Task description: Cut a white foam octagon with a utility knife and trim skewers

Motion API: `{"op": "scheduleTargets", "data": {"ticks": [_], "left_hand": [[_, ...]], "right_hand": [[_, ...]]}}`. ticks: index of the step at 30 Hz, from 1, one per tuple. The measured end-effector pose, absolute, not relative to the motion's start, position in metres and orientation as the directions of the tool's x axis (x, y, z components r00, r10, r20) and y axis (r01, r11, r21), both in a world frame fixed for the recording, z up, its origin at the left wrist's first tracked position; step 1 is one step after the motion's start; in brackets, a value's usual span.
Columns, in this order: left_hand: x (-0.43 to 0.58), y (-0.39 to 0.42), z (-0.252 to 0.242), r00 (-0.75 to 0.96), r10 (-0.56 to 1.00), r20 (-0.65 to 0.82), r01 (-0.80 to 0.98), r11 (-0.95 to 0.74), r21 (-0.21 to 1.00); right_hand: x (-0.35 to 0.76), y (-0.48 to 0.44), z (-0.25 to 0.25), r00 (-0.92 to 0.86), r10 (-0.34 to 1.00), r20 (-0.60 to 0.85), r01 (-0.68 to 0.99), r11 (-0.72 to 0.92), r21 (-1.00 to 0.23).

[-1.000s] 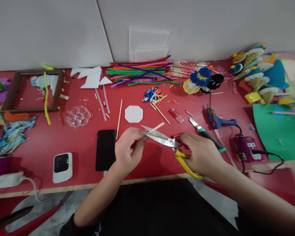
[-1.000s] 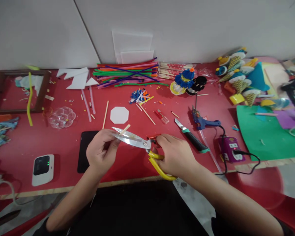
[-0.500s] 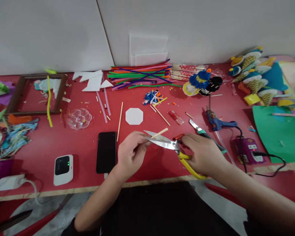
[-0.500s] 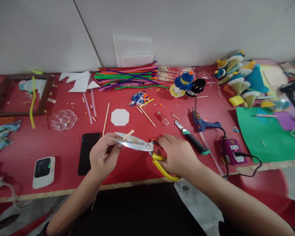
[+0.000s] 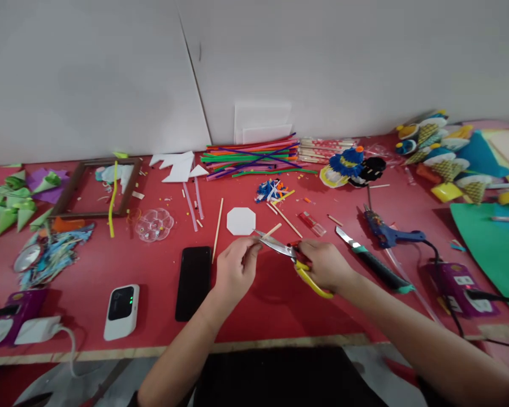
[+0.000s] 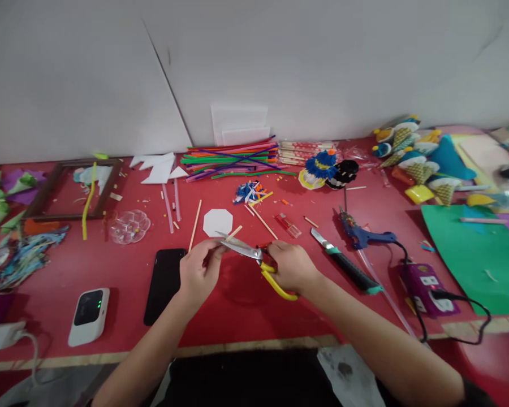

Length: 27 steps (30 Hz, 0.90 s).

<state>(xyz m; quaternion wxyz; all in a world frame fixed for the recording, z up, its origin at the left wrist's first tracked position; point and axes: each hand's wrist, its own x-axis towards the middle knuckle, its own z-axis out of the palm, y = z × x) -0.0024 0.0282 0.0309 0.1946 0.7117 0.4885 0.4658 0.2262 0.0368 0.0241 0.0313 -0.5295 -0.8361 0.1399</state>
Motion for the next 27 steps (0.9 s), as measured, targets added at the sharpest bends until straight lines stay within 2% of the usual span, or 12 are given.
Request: {"op": "scheduleTargets", "data": {"ticks": [6,14,27], "left_hand": [[-0.010,0.044,0.015,0.116,0.828,0.549,0.595,-0.501,0.628],[-0.021,0.036,0.023,0.326,0.779,0.536,0.672,-0.590,0.449],[-0.026,0.023,0.003,0.358,0.697,0.621,0.668,-0.656,0.351]], "right_hand": [[0.209,0.056,-0.002,-0.397,0.916,0.053,0.877,0.396,-0.273],[0.214,0.048,-0.023,-0.403,0.881,0.246,0.820,0.468,-0.330],[0.217,0.041,-0.023,-0.467,0.787,0.403,0.757,0.591,-0.277]]}}
